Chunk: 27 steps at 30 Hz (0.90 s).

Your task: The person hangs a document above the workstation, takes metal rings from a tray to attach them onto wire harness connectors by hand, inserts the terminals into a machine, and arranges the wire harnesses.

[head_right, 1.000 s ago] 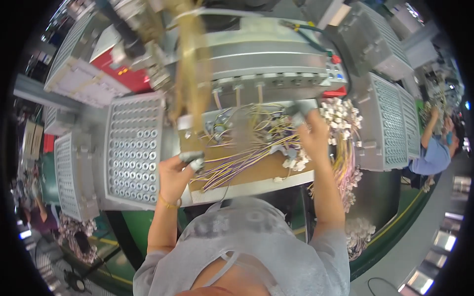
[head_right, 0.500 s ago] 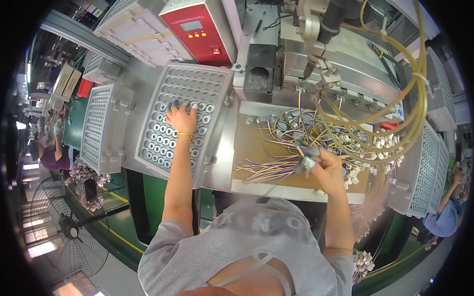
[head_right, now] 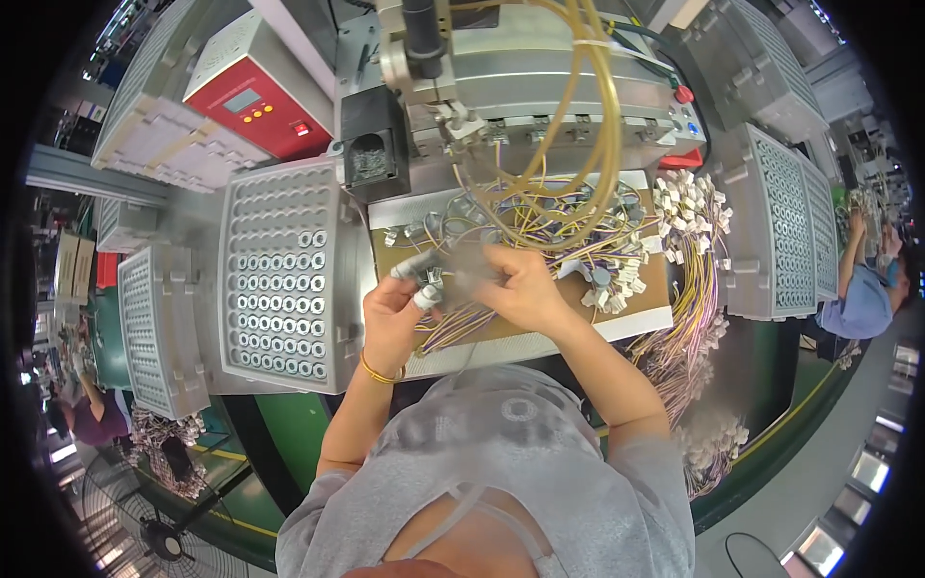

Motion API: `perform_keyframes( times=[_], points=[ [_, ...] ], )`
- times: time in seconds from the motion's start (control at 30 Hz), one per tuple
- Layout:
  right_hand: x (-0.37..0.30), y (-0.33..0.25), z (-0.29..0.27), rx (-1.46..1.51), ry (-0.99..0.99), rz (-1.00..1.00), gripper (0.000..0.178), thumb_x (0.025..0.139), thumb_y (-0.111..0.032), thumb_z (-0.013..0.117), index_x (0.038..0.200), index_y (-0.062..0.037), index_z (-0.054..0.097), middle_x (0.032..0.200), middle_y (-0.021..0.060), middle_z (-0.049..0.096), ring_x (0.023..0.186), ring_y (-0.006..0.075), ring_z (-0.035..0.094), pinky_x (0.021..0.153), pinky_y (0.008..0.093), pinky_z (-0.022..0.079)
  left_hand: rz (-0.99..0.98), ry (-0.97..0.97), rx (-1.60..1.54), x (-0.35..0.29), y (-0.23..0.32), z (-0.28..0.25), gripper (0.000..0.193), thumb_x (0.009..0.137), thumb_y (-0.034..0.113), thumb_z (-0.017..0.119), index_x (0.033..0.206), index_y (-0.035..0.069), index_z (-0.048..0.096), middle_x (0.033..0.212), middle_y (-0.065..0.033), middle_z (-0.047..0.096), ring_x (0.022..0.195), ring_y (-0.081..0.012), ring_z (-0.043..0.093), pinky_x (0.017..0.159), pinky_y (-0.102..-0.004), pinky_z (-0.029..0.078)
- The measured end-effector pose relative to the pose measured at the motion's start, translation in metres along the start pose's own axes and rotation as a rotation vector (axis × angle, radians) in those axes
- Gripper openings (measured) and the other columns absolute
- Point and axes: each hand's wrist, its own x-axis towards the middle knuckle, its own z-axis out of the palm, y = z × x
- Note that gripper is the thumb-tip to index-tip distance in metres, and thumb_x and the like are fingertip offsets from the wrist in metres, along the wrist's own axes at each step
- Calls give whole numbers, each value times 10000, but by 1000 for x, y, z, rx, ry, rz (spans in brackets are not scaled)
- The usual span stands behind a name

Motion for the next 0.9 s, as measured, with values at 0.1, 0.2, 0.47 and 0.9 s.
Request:
perform_keyframes(
  times=[0.1,0.2,0.47,0.9],
  points=[
    [-3,-13,0,121,56,-9,68,735,-51,617,762,4,590,616,-43,515,553,17,423,463,191,329,-47,-31,-7,0,0,7,384,778,-14,582,1146,-24,476,1055,-78,561,816,-97,550,581,-194,483],
    [-6,-14,-1,157,65,-5,66,729,-51,622,733,2,585,596,-45,504,530,10,406,446,186,309,-17,-42,13,-3,-3,9,380,777,-24,578,1143,-37,476,1070,-89,552,831,-106,550,566,-194,484],
    [-9,-10,-8,101,64,-32,62,713,-36,614,697,6,570,565,-51,487,509,1,390,430,181,291,100,-86,77,-6,1,19,399,753,-40,602,1136,-51,489,1098,-96,542,976,-156,520,801,-274,456],
    [-12,-15,-10,120,64,-23,61,686,-46,624,702,-7,580,573,-34,493,529,16,401,452,200,319,108,-79,128,-6,0,22,398,737,-49,614,1122,-36,516,1080,-87,552,958,-154,532,839,-280,429]
  ],
)
